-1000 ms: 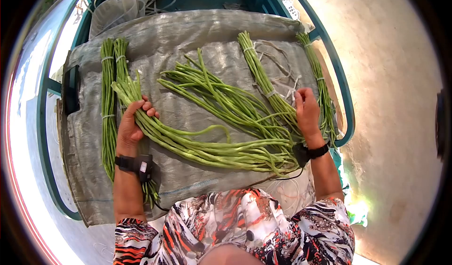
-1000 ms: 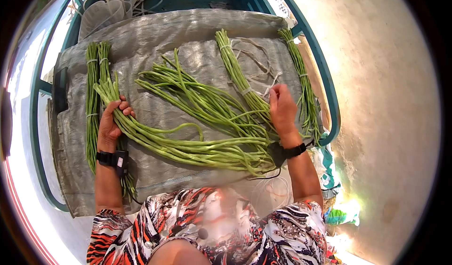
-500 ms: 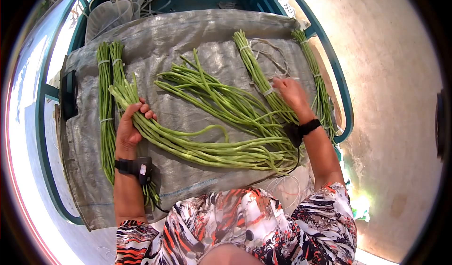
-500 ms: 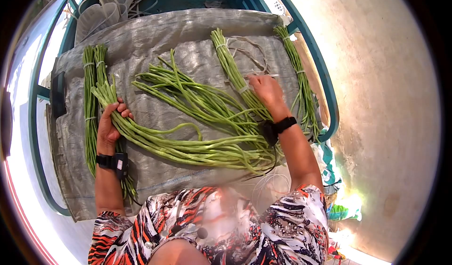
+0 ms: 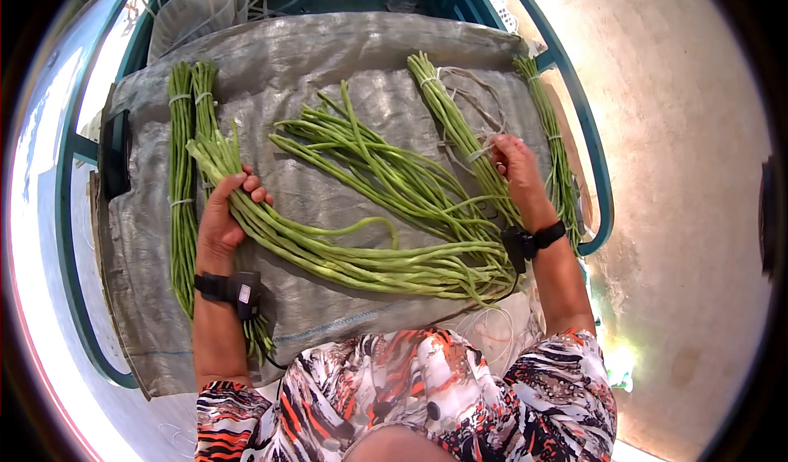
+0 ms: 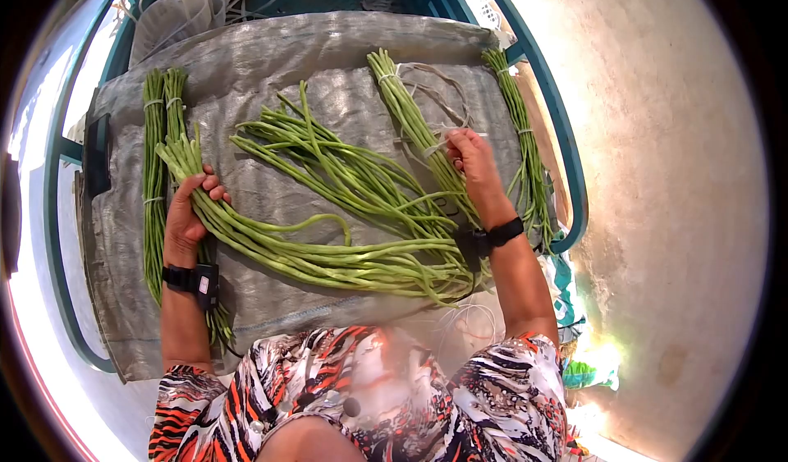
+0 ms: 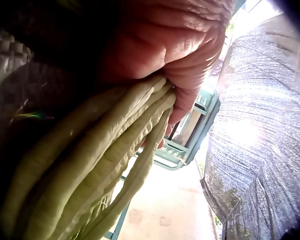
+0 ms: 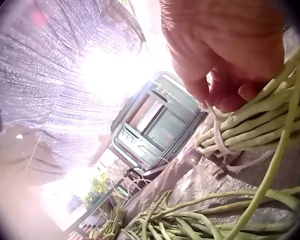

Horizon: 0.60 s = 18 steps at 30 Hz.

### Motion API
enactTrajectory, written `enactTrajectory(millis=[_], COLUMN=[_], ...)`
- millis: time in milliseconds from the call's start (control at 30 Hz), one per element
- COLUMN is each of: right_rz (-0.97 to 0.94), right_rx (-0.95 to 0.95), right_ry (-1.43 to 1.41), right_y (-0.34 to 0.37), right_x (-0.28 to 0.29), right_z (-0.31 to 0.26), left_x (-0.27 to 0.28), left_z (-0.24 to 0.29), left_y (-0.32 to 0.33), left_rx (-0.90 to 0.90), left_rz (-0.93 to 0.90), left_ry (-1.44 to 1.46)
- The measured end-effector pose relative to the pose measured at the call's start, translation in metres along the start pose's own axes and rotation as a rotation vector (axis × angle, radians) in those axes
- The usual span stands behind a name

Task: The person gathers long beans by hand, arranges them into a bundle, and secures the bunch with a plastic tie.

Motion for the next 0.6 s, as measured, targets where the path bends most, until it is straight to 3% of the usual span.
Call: enactTrajectory(millis=[33, 133, 233, 333, 433, 533, 600], right_rz=[-0.003, 0.016, 0.02, -0.03, -0.095, -0.138, -0.001], right_rx=[0.0, 0.108, 0.367, 0.088, 0.384, 0.238, 0.328], right_ry=[-0.111, 0.091, 0.256, 0.523, 0.749, 0.856, 1.032], right_y=[0.002, 0.016, 0.01, -0.002, 0.001, -0.003, 0.004], right_x=[0.002, -0.01, -0.006, 0.018, 0.015, 0.015, 0.007], right_z=[-0.001, -0.014, -0.008, 0.013, 0.019, 0.012, 0.005], left_x=[0.001, 0.0, 0.0, 0.0, -0.001, 0.0, -0.002], left_z=[0.0, 0.0, 0.0, 0.0, 0.0, 0.0, 0.0], left_y=[0.0, -0.001, 0.0, 0.0, 0.0, -0.001, 0.0], left_rx=[0.004, 0.012, 0.007, 0.004, -0.001, 0.001, 0.002], left_rz=[-0.002, -0.01, -0.008, -0.01, -0.012, -0.012, 0.001], left_ry=[0.006, 0.015, 0.016, 0.015, 0.012, 0.009, 0.01])
Point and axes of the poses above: each hand's wrist, its own y-axis away from the middle knuckle, its own x-axis out of the back of the hand, z = x × y, the point moved 1 cm from there along -y, towards the middle knuckle
